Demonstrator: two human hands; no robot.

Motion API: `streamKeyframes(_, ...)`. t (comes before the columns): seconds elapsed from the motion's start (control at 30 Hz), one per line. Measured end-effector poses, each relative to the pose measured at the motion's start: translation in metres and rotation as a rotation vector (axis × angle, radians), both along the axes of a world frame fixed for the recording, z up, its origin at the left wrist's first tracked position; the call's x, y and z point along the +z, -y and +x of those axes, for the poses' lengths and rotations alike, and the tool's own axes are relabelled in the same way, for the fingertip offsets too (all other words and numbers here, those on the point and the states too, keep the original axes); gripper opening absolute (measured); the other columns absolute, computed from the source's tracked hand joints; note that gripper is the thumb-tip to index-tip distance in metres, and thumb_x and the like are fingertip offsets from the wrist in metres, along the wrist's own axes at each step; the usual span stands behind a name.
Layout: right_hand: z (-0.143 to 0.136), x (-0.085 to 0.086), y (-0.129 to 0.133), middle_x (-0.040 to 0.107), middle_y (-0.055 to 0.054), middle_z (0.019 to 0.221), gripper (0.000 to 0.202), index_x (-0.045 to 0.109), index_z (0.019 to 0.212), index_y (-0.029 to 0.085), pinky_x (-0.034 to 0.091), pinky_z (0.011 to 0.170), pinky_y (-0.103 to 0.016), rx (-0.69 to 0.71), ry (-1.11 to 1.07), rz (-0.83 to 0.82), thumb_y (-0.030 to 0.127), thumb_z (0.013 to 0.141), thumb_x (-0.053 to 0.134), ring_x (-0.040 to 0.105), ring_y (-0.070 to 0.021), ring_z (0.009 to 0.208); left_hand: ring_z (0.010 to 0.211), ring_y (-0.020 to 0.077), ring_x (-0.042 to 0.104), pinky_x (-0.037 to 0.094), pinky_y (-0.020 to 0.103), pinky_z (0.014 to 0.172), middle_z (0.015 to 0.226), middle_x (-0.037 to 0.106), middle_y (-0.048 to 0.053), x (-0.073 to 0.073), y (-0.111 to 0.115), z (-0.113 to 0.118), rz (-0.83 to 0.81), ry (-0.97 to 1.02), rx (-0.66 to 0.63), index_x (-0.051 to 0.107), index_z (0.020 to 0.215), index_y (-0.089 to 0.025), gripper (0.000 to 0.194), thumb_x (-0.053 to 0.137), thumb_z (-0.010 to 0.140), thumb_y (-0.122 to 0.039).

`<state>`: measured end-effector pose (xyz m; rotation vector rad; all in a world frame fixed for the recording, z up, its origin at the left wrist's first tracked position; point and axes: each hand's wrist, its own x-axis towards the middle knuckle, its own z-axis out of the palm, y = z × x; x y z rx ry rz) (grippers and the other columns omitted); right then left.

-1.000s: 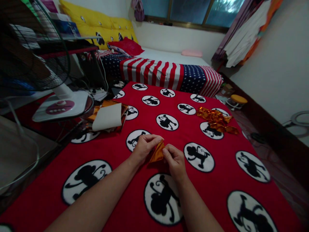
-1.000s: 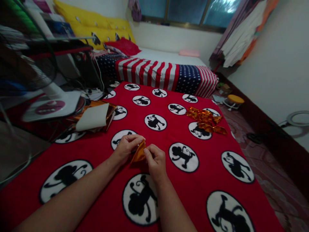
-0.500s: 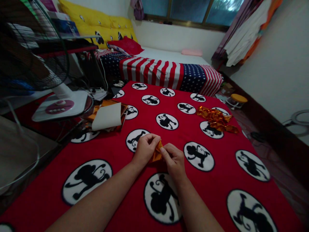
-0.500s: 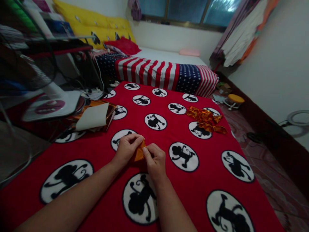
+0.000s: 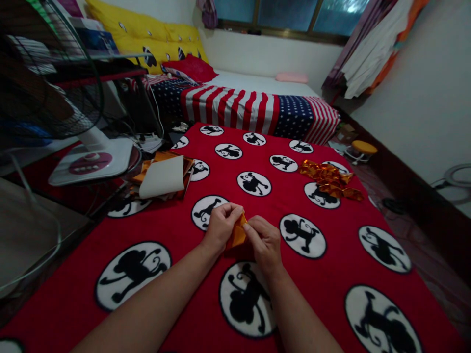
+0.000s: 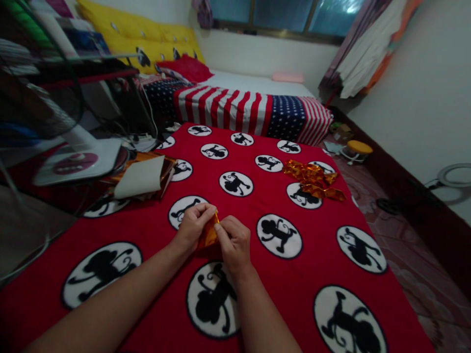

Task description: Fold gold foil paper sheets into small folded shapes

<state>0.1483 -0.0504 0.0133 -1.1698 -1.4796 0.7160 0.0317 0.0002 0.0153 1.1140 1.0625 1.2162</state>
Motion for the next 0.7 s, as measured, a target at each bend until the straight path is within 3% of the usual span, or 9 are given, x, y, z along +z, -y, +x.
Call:
streamKeyframes(0.17, 0.004, -0.002, 0.001, 0.048, 0.001, 0.064, 0.028, 0.055, 0.061, 0.019, 0.034, 0.058, -0.027, -0.001, -0.120, -0.088, 0.025, 0.089, 0.054, 0.046, -0.0127, 0.061, 0.049, 0.0061, 0.042, 0.035, 0.020, 0.052, 0.055, 0.054, -0.004, 0.001, -0.001, -0.003, -0.104, 0.146, -0.141, 0.064, 0.067, -0.013, 0.029, 0.074, 0.069, -0.040)
streamKeyframes(0.47, 0.008, -0.003, 0.000, 0.050, 0.001, 0.063, 0.028, 0.058, 0.061, 0.018, 0.035, 0.058, -0.026, 0.006, -0.184, -0.120, 0.028, 0.086, 0.054, 0.046, -0.0130, 0.061, 0.046, 0.0064, 0.043, 0.028, 0.020, 0.044, 0.058, 0.062, 0.001, 0.004, -0.003, -0.011, -0.135, 0.039, -0.250, 0.074, 0.073, -0.011, 0.031, 0.073, 0.070, -0.042)
streamKeyframes(0.7, 0.007, -0.007, -0.001, 0.047, 0.003, 0.057, 0.024, 0.054, 0.060, 0.019, 0.034, 0.051, -0.024, 0.013, -0.192, -0.185, 0.028, 0.082, 0.055, 0.045, -0.0114, 0.053, 0.053, 0.0094, 0.050, 0.036, 0.021, 0.051, 0.061, 0.065, 0.002, 0.010, -0.002, -0.010, -0.039, -0.030, -0.237, 0.073, 0.065, -0.013, 0.023, 0.073, 0.069, -0.036)
